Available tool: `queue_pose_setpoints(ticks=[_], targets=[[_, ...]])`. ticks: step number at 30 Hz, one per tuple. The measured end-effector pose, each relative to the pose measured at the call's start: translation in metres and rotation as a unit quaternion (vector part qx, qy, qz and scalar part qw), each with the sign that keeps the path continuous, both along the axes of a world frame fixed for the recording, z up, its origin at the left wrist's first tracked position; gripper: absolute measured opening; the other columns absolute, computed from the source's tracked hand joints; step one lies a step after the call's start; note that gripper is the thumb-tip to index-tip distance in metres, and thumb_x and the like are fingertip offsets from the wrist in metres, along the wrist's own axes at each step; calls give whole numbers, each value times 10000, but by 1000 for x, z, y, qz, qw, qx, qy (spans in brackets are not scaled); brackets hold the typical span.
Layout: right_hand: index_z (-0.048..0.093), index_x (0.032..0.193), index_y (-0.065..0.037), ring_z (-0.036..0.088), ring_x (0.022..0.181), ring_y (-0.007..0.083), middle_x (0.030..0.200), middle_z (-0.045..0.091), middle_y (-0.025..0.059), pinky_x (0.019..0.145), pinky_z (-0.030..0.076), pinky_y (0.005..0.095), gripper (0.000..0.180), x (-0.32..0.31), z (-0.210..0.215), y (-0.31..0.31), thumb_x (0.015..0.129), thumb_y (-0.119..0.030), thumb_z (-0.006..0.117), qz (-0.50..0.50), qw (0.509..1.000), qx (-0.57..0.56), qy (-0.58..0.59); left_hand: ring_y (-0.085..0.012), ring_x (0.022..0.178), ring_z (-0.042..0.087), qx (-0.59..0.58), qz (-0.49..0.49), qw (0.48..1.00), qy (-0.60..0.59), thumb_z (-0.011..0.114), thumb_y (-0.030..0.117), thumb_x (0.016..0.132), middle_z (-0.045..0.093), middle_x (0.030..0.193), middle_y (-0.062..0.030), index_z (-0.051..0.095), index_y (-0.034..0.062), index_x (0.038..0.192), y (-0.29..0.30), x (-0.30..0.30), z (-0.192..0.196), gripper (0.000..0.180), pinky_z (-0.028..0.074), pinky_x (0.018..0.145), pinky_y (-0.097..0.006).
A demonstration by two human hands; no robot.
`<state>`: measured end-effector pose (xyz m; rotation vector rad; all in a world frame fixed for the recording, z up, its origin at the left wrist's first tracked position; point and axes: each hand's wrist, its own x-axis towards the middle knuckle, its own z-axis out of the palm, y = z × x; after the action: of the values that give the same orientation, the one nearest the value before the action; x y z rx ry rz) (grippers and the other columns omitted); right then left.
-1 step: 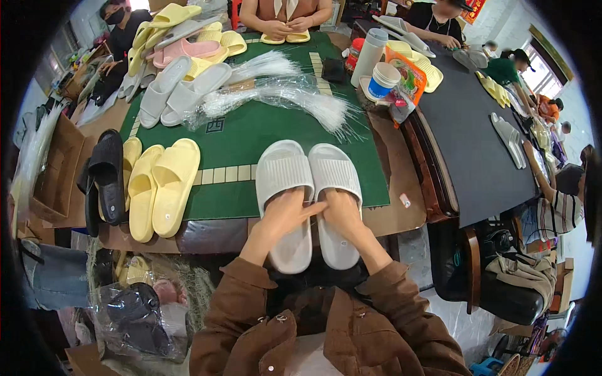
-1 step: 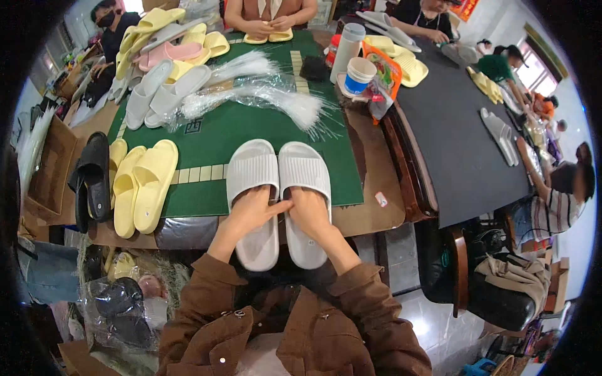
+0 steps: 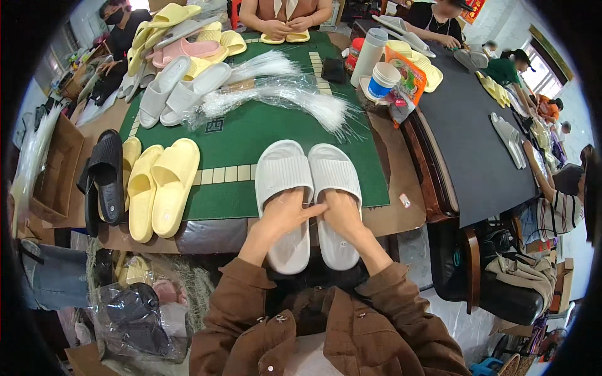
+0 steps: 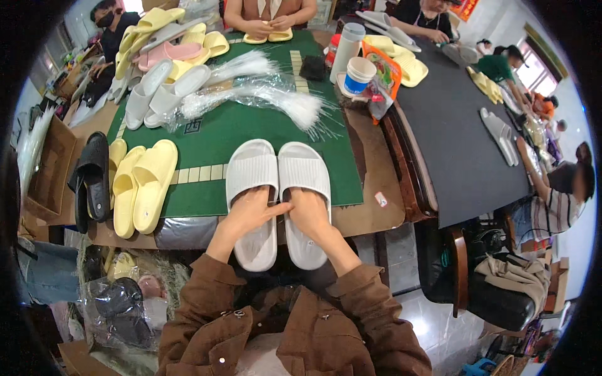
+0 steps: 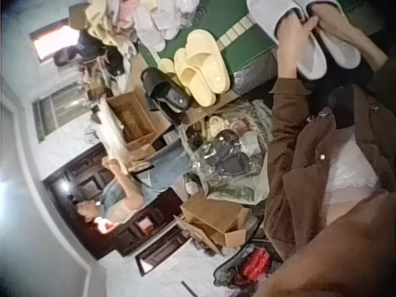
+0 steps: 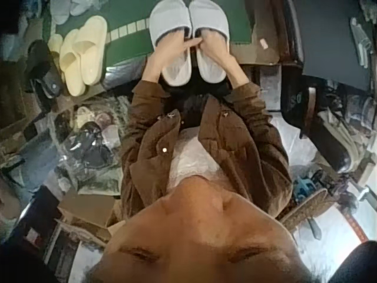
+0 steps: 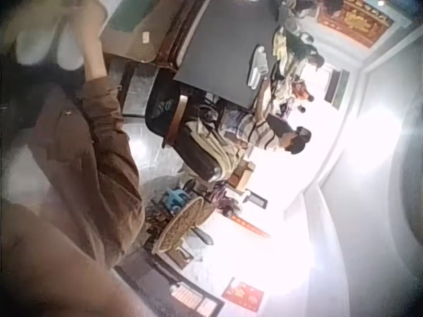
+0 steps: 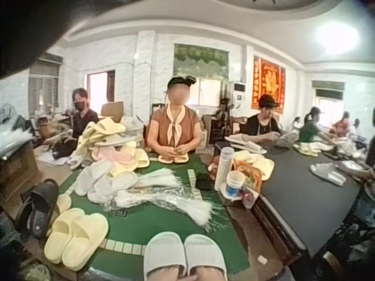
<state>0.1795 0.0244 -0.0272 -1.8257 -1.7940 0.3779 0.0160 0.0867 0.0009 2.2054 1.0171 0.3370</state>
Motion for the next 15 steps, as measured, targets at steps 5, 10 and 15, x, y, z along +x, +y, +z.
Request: queue_pose_setpoints(ticks=[5, 10, 15], targets=[[567, 977, 83, 613, 767, 481, 815, 621, 317, 683, 481, 531, 194, 0, 10, -5, 841, -43, 507, 11, 998, -26, 53, -433, 888, 651, 18, -30, 997, 70, 687, 583, 755, 650, 921, -295, 511, -125, 1134, -5, -9, 8, 822, 522, 802, -468], [541, 1015, 88, 590, 824, 503, 851, 617, 321, 736, 463, 524, 228, -6, 27, -10, 901, -96, 469, 11, 988, -67, 142, -450, 911, 639, 3, 24, 999, 45, 698, 457, 767, 606, 1056, -339, 524, -137, 1115, -15, 8, 3, 711, 526, 793, -481], [566, 1077, 35, 613, 837, 459, 991, 641, 264, 735, 490, 487, 206, -18, 34, -35, 924, -95, 522, -7, 990, 67, 126, -462, 949, 613, 29, 90, 996, -1, 635, 339, 833, 590, 1066, -348, 544, -125, 1094, -25, 18, -10, 539, 502, 799, -518]])
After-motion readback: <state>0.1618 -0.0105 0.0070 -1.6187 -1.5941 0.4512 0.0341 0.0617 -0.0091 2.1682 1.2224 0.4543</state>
